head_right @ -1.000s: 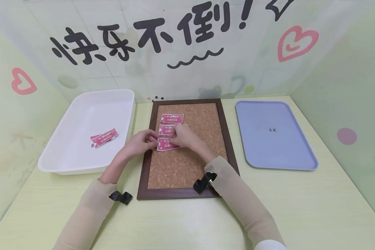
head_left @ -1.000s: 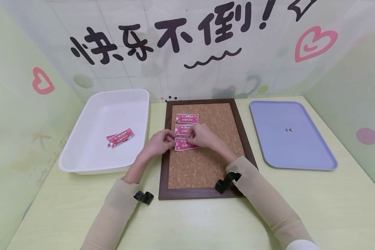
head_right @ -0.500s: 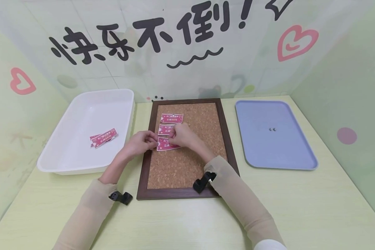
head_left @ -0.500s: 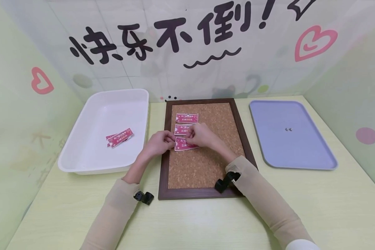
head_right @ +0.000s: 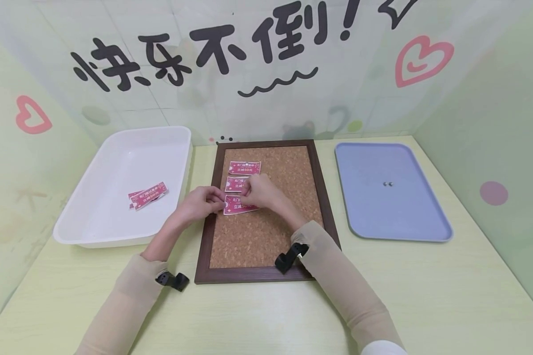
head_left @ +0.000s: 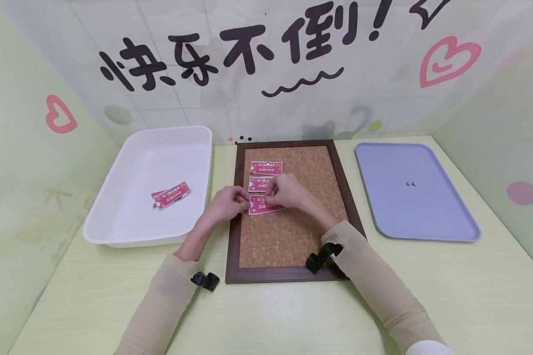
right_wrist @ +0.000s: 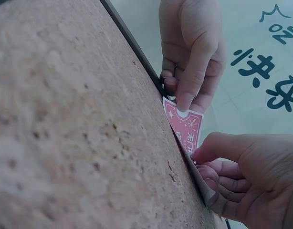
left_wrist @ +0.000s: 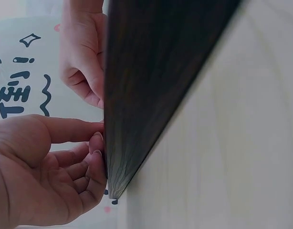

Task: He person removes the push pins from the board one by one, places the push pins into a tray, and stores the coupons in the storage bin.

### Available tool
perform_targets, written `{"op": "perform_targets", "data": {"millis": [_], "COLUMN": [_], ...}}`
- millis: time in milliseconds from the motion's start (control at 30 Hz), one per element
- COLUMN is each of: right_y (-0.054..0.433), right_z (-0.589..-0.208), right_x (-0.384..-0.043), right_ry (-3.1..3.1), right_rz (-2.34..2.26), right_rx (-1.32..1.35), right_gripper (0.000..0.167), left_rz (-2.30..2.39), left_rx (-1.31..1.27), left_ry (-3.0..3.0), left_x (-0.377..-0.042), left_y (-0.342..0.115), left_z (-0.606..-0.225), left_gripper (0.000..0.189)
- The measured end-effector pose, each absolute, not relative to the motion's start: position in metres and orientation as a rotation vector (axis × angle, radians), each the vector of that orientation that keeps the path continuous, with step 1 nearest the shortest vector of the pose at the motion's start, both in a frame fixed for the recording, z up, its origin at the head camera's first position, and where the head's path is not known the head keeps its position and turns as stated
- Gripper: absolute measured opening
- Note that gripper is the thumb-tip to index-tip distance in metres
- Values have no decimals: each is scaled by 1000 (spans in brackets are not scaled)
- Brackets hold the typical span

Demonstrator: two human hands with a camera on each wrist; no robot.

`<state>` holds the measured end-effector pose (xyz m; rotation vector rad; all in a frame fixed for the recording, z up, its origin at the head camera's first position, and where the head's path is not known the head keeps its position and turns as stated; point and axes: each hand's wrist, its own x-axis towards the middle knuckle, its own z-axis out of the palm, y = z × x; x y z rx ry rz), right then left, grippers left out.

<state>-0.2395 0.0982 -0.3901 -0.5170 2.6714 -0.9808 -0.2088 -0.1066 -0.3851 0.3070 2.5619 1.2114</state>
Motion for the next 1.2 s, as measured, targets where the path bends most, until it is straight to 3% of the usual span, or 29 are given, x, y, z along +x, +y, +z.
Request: {"op": "perform_targets", "data": {"millis": [667,1200], "right_y": [105,137], "right_z": [-388,-363], "right_x": [-239,-226], "right_ry": [2643,2731], "right_rz": [-1034,-1173], "right_rx": [-493,-563], "right_gripper": [12,6], "left_rz": [1210,1282], "left_rx": [293,338], "left_ry": [2569,2566], "left_x": [-209,-204], "left_y": [-106,-117], "left_z": [-384,-367], "left_gripper": [11,17]}}
